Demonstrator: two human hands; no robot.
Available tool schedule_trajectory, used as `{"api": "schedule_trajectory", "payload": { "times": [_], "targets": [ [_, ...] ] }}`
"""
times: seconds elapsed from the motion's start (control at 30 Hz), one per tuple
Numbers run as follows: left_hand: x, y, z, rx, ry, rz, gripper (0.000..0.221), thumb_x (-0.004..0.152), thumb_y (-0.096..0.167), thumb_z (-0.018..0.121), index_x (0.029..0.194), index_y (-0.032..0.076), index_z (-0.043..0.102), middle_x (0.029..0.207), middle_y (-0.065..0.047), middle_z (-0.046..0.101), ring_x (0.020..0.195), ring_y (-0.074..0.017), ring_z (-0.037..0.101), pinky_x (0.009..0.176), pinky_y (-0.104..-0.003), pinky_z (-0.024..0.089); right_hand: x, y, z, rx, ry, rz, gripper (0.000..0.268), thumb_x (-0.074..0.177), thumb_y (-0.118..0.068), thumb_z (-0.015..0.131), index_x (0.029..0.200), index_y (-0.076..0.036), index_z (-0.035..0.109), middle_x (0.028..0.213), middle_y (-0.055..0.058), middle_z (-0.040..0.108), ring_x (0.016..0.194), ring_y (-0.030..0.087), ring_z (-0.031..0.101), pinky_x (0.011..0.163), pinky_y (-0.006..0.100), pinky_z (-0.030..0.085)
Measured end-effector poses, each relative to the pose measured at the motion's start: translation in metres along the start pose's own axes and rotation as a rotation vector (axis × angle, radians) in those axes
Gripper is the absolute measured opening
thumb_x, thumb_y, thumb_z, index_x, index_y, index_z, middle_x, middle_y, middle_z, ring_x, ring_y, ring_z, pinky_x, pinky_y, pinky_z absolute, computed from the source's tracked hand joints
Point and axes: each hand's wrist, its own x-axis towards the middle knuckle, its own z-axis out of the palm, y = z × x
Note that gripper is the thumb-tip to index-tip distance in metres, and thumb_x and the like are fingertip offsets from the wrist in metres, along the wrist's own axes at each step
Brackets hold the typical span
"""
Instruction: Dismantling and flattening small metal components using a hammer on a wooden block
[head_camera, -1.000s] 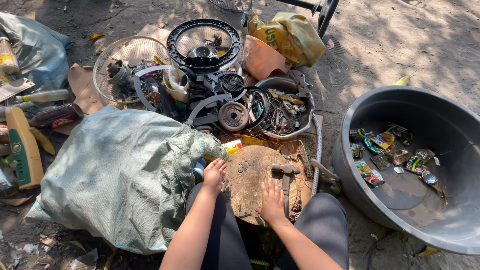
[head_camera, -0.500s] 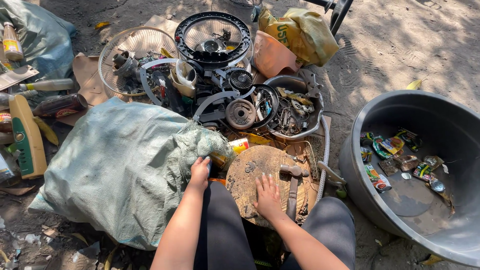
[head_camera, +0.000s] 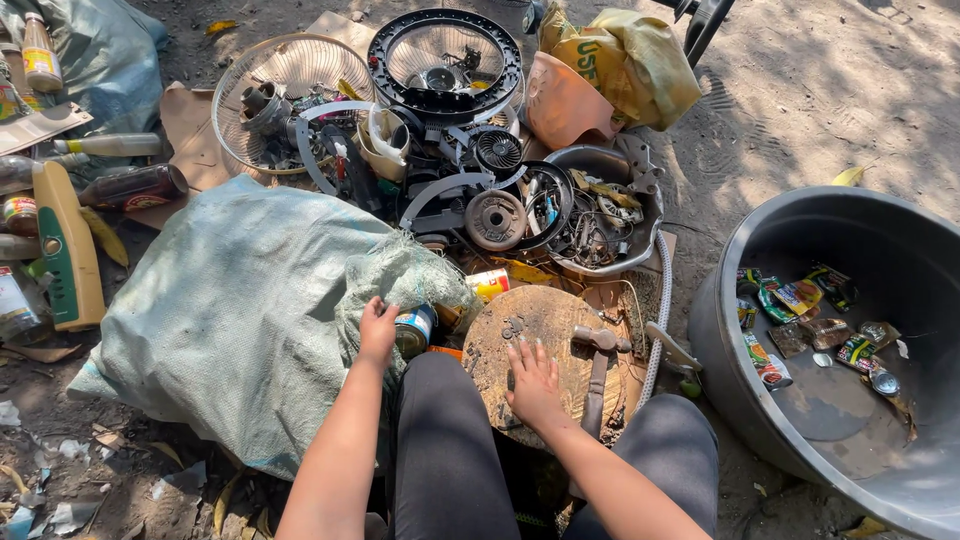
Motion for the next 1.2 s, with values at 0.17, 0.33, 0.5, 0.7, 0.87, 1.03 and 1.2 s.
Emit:
{"api": "schedule_trajectory", "payload": {
  "times": [0.17, 0.33, 0.5, 0.7, 0.87, 1.03, 1.2],
  "targets": [
    [0.031, -0.066, 0.012, 0.191, -0.013, -0.062, 0.073, 0.092, 0.048, 0.070, 0.148, 0.005, 0.051, 0.145, -0.022, 0.056, 0.140, -0.0350, 0.049, 0.115, -0.047, 0.042, 0.003, -0.008, 0.006, -0.048, 0.020, -0.021, 0.084, 0.092, -0.030, 0.073, 0.162, -0.021, 0.027, 0.170, 0.009, 0.017, 0.158, 0.037, 0.003, 0.123, 0.060, 0.017],
    [0.042, -0.085, 0.008, 0.369, -0.053, -0.113, 0.082, 0.095, 0.068, 0.060, 0.153, 0.011, 0.048, 0.150, -0.019, 0.054, 0.140, -0.0340, 0.049, 0.116, -0.048, 0.041, 0.002, -0.013, 0.003, -0.057, 0.031, -0.035, 0.083, 0.092, -0.032, 0.073, 0.161, -0.022, 0.029, 0.170, 0.006, 0.016, 0.158, 0.036, 0.005, 0.123, 0.060, 0.019],
    [0.080, -0.120, -0.006, 0.636, -0.129, -0.169, 0.090, 0.096, 0.079, 0.041, 0.157, 0.014, 0.042, 0.160, -0.018, 0.040, 0.151, -0.0318, 0.035, 0.124, -0.048, 0.028, 0.003, -0.017, 0.000, -0.084, 0.010, -0.064, 0.083, 0.092, -0.031, 0.070, 0.162, -0.023, 0.027, 0.171, 0.005, 0.014, 0.158, 0.035, 0.007, 0.123, 0.059, 0.020],
    [0.078, -0.105, -0.009, 0.567, -0.252, -0.209, 0.082, 0.102, 0.070, 0.035, 0.164, 0.017, 0.024, 0.164, -0.021, 0.033, 0.152, -0.0373, 0.032, 0.127, -0.048, 0.023, 0.014, -0.028, 0.000, -0.070, 0.011, -0.100, 0.078, 0.093, -0.015, 0.061, 0.163, -0.023, 0.027, 0.170, 0.007, 0.020, 0.158, 0.035, 0.007, 0.123, 0.060, 0.018],
    [0.035, -0.023, -0.026, 0.458, -0.262, -0.236, 0.077, 0.105, 0.059, 0.029, 0.168, 0.023, 0.003, 0.168, -0.021, 0.025, 0.154, -0.0405, 0.024, 0.126, -0.054, 0.017, 0.021, -0.044, -0.003, -0.084, 0.086, -0.152, 0.070, 0.093, -0.005, 0.048, 0.159, -0.023, 0.034, 0.167, 0.005, 0.027, 0.156, 0.034, 0.016, 0.121, 0.058, 0.026],
    [0.026, 0.023, -0.040, 0.278, -0.173, -0.223, 0.072, 0.106, 0.045, 0.033, 0.166, 0.018, 0.002, 0.169, -0.027, 0.018, 0.155, -0.0456, 0.018, 0.124, -0.057, 0.027, 0.032, -0.056, -0.011, -0.068, 0.088, -0.145, 0.072, 0.092, -0.003, 0.046, 0.159, -0.025, 0.035, 0.168, 0.003, 0.027, 0.157, 0.033, 0.015, 0.121, 0.058, 0.027],
    [0.062, -0.019, -0.039, 0.265, -0.041, -0.166, 0.064, 0.094, 0.037, 0.061, 0.147, 0.014, 0.034, 0.149, -0.016, 0.054, 0.140, -0.0328, 0.049, 0.114, -0.047, 0.044, 0.038, -0.065, -0.019, -0.094, 0.061, -0.166, 0.081, 0.085, 0.000, 0.051, 0.160, -0.024, 0.032, 0.168, 0.004, 0.027, 0.156, 0.035, 0.018, 0.121, 0.058, 0.027]
  ]
}}
